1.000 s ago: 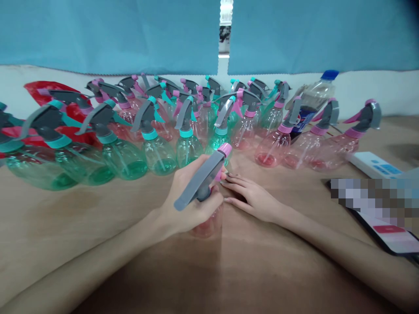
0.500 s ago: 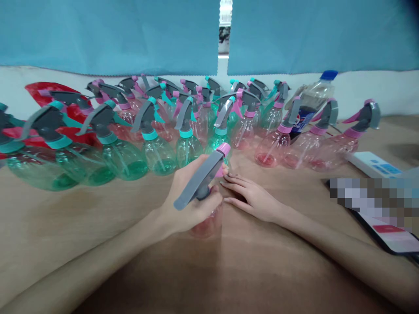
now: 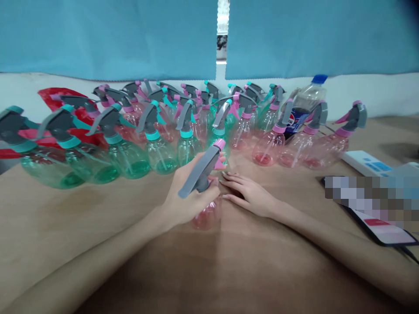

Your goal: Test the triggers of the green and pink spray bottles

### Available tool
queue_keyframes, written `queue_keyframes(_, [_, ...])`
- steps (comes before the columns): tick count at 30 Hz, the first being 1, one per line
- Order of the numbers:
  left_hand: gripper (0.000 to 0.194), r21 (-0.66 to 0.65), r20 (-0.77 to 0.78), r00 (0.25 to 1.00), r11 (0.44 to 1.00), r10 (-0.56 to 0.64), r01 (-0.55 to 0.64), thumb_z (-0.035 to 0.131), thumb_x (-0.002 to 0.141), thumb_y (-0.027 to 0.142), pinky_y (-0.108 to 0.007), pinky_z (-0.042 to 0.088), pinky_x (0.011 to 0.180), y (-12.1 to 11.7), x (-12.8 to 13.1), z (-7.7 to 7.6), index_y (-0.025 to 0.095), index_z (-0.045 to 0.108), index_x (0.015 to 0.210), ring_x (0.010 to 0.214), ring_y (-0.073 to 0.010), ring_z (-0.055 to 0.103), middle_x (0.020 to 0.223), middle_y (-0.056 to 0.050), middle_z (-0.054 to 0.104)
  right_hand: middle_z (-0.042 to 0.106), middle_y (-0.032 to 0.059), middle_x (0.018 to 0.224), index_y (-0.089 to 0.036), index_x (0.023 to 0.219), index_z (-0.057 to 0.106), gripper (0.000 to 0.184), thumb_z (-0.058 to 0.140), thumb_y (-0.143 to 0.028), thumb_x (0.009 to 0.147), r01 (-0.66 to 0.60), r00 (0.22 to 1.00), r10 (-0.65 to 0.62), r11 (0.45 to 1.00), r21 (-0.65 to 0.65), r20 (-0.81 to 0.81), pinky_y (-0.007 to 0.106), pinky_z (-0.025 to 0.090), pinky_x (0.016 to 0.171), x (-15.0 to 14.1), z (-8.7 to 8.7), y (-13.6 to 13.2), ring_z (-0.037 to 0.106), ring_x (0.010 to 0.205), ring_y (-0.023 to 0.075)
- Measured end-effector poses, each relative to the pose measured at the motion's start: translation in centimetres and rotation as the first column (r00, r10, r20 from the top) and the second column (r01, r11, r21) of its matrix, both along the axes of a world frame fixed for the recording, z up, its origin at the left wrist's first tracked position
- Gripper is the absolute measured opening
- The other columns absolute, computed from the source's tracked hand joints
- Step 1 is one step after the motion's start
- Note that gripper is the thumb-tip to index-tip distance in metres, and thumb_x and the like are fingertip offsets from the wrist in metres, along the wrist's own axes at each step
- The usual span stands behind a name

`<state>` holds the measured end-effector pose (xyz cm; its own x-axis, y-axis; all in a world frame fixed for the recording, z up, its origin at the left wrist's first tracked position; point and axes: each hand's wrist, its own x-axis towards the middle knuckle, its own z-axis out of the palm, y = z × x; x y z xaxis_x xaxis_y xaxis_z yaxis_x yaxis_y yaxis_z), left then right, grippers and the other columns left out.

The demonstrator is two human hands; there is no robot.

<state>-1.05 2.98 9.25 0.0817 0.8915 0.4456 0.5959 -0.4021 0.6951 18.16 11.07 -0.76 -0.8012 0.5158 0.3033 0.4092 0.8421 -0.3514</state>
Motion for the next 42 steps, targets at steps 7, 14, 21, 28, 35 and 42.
queue_keyframes(7, [0.052,-0.004,0.091,0.995,1.0,-0.03,0.03,0.052,0.073,0.008,-0.029,0.055,0.069,0.8,0.6,-1.0,0.025,0.053,0.122,0.071,-0.0142,0.064,0.102,0.0,0.069,0.061,0.0137,0.128,-0.016,0.126,0.058,0.039,0.048,-0.037,0.095,-0.068,0.997,0.066,0.996,-0.064,-0.045,0.046,0.045,0.102,0.4,1.3,-0.5,0.054,0.123,0.0265])
queue_keyframes(14, [0.032,0.07,0.073,0.997,0.998,0.003,-0.008,0.06,0.075,0.012,-0.027,0.053,0.063,2.6,2.1,-1.2,0.022,0.059,0.105,0.064,-0.0124,0.062,0.088,0.0,0.069,0.061,0.0099,0.129,-0.02,0.13,0.051,0.047,0.048,-0.015,0.084,-0.07,0.992,0.052,0.984,-0.164,-0.112,0.045,0.049,0.096,2.5,5.0,-1.8,0.059,0.116,0.0247])
queue_keyframes(21, [0.026,0.124,0.143,0.983,0.988,-0.112,0.095,0.06,0.081,0.02,-0.031,0.051,0.077,6.1,4.9,-1.6,0.02,0.055,0.106,0.082,-0.0161,0.065,0.088,-0.001,0.066,0.056,0.0133,0.135,-0.022,0.137,0.043,0.066,0.064,-0.051,0.081,0.112,0.975,-0.149,0.971,-0.212,-0.165,0.05,0.048,0.094,3.7,6.2,-2.7,0.055,0.12,0.0315])
queue_keyframes(28, [0.018,0.11,0.12,0.986,0.989,-0.115,0.101,0.062,0.084,0.031,-0.032,0.048,0.074,8.2,8.0,-1.3,0.021,0.052,0.095,0.075,-0.0157,0.058,0.084,0.0,0.06,0.067,0.0153,0.108,-0.016,0.118,0.049,0.064,0.062,-0.063,0.076,0.384,0.901,-0.402,0.914,-0.128,-0.165,0.046,0.052,0.076,3.3,6.0,-2.2,0.064,0.1,0.0342])
queue_keyframes(35, [0.033,0.06,0.078,0.99,0.992,-0.115,0.11,0.063,0.083,0.034,-0.037,0.05,0.083,8.8,8.0,-1.2,0.021,0.05,0.111,0.088,-0.0189,0.061,0.095,-0.003,0.062,0.068,0.0147,0.104,-0.017,0.109,0.053,0.051,0.06,-0.056,0.077,0.478,0.867,-0.485,0.874,-0.089,-0.116,0.041,0.049,0.067,2.9,6.3,-1.5,0.065,0.094,0.0337])
queue_keyframes(42, [0.048,0.165,-0.075,0.995,0.983,-0.065,0.077,0.059,0.087,0.026,-0.048,0.042,0.104,6.2,5.9,-4.9,0.023,0.038,0.13,0.129,-0.0263,0.041,0.136,-0.013,0.04,0.069,0.0144,0.094,-0.012,0.124,0.044,0.055,0.057,-0.041,0.08,0.547,0.836,-0.548,0.834,-0.073,0.011,0.034,0.041,0.059,3.7,7.2,0.4,0.067,0.081,0.031])
